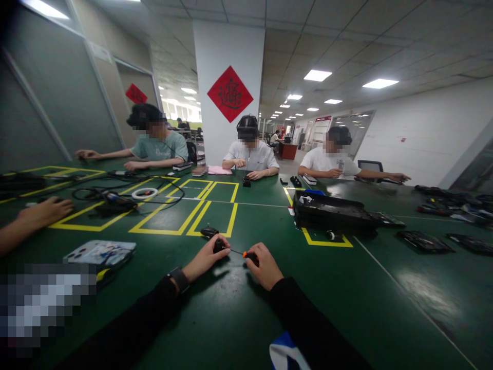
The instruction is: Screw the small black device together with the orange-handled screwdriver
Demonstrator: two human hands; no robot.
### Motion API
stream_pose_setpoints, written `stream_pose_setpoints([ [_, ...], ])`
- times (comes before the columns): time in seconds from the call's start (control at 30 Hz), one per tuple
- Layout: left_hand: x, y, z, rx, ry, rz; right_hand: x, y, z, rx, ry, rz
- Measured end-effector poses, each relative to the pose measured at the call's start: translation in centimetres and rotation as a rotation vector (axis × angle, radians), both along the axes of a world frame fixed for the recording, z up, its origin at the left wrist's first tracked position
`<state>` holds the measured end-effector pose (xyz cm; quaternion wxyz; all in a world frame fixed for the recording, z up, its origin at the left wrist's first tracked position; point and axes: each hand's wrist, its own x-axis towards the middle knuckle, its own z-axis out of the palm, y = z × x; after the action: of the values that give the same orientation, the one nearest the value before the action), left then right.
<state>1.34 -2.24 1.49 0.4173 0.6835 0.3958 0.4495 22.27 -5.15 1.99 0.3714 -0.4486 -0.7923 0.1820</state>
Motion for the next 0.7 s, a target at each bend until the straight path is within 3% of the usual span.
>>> stream_pose_setpoints([
  [0.27,-0.1,0.5,-0.6,0.005,0.003,0.011,-0.3,0.0,-0.3,0.018,0.060,-0.014],
  [0.53,-0.1,0.4,-0.5,0.025,0.001,0.013,-0.1,0.4,-1.0,0.017,-0.067,-0.131],
  [0.7,-0.1,0.4,-0.5,0.031,-0.002,0.014,0.1,0.8,-1.1,0.012,-0.068,-0.113],
])
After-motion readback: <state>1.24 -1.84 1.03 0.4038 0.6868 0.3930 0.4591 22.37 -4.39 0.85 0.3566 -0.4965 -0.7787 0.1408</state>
